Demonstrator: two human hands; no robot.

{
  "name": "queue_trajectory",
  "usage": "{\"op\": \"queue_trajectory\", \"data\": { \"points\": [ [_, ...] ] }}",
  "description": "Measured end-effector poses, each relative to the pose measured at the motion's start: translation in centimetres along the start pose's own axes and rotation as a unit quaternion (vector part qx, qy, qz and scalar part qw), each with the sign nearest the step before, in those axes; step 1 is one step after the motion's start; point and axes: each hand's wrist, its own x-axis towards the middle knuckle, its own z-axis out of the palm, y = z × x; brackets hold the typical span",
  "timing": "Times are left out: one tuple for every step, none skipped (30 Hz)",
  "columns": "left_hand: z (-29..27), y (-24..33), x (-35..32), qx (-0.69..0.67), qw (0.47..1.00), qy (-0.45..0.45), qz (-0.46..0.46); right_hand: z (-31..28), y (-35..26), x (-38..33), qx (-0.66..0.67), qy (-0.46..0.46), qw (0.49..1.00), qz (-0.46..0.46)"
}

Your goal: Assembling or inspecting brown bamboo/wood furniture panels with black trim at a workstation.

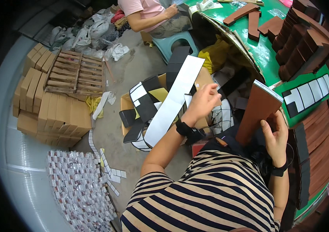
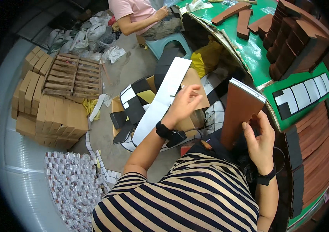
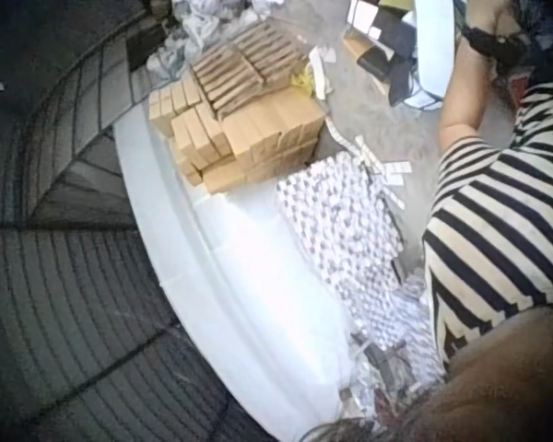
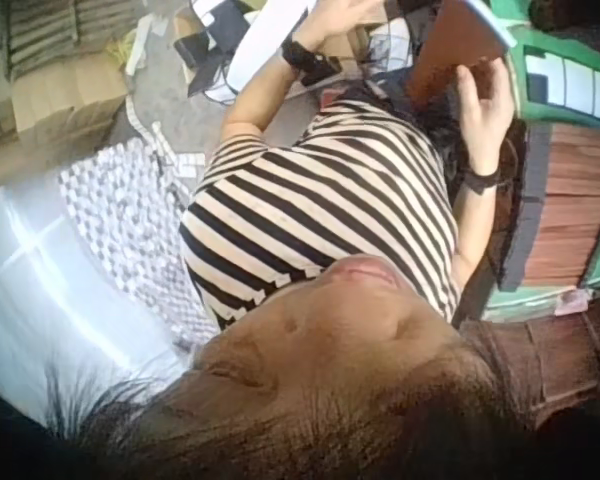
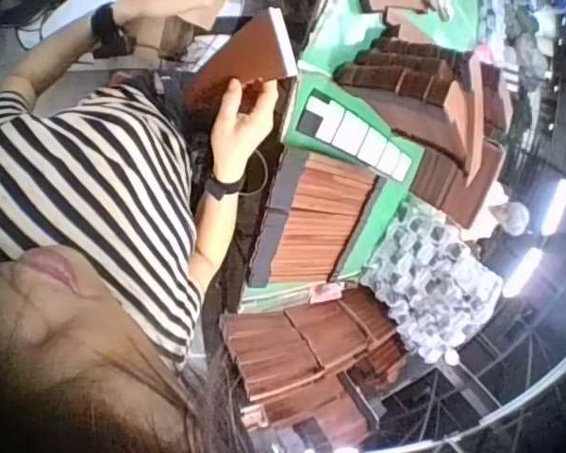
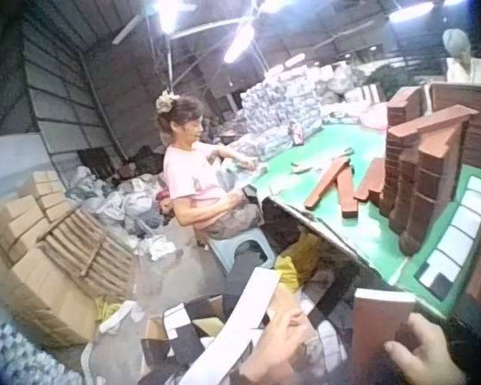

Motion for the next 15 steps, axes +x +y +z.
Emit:
{"op": "queue_trajectory", "data": {
  "points": [
    [-0.5, -0.7, -0.2, -0.007, 0.999, 0.036, -0.018, -0.1, -0.2, -0.2, 0.003, 0.0, 1.0, -0.003],
    [-1.1, -1.5, -0.4, -0.013, 0.997, 0.073, -0.036, -0.1, -0.4, -0.1, 0.018, -0.005, 1.0, -0.007],
    [-1.9, -2.0, -0.6, 0.0, 0.993, 0.108, -0.049, -0.2, -0.7, -0.1, 0.033, -0.01, 0.999, -0.011],
    [-2.7, -2.8, -0.8, 0.013, 0.988, 0.142, -0.061, -0.4, -1.0, -0.1, 0.035, -0.011, 0.999, -0.016],
    [-3.4, -4.5, -1.3, 0.063, 0.978, 0.194, -0.047, -0.3, -1.2, 0.0, 0.049, -0.016, 0.998, -0.022],
    [-4.5, -6.2, -2.1, 0.089, 0.967, 0.232, -0.053, -0.3, -1.3, -0.1, 0.063, -0.02, 0.997, -0.026],
    [-5.6, -8.9, -3.1, 0.094, 0.953, 0.284, -0.043, -0.2, -1.5, -0.2, 0.067, -0.027, 0.997, -0.032],
    [-6.8, -8.9, -3.5, 0.151, 0.938, 0.308, -0.04, -0.4, -1.2, 0.0, 0.082, -0.032, 0.996, -0.024],
    [-7.9, -10.0, -4.5, 0.208, 0.907, 0.364, -0.049, -0.3, -1.3, 0.1, 0.101, -0.042, 0.994, -0.019],
    [-9.3, -11.2, -5.4, 0.211, 0.888, 0.401, -0.078, -0.2, -1.2, 0.2, 0.103, -0.047, 0.993, -0.022],
    [-10.3, -12.5, -6.3, 0.22, 0.871, 0.429, -0.1, 0.0, -1.2, 0.3, 0.124, -0.053, 0.991, -0.009],
    [-11.4, -13.5, -7.1, 0.228, 0.852, 0.455, -0.122, 0.2, -1.0, 0.4, 0.146, -0.059, 0.988, 0.005],
    [-12.6, -14.6, -8.0, 0.235, 0.85, 0.446, -0.151, 0.4, -0.9, 0.5, 0.148, -0.062, 0.987, 0.004],
    [-13.6, -15.5, -8.7, 0.24, 0.849, 0.436, -0.18, 0.7, -0.6, 0.7, 0.165, -0.072, 0.984, 0.008],
    [-14.3, -16.1, -9.3, 0.254, 0.843, 0.428, -0.202, 0.9, -0.4, 0.9, 0.182, -0.082, 0.98, 0.012]
  ]
}}
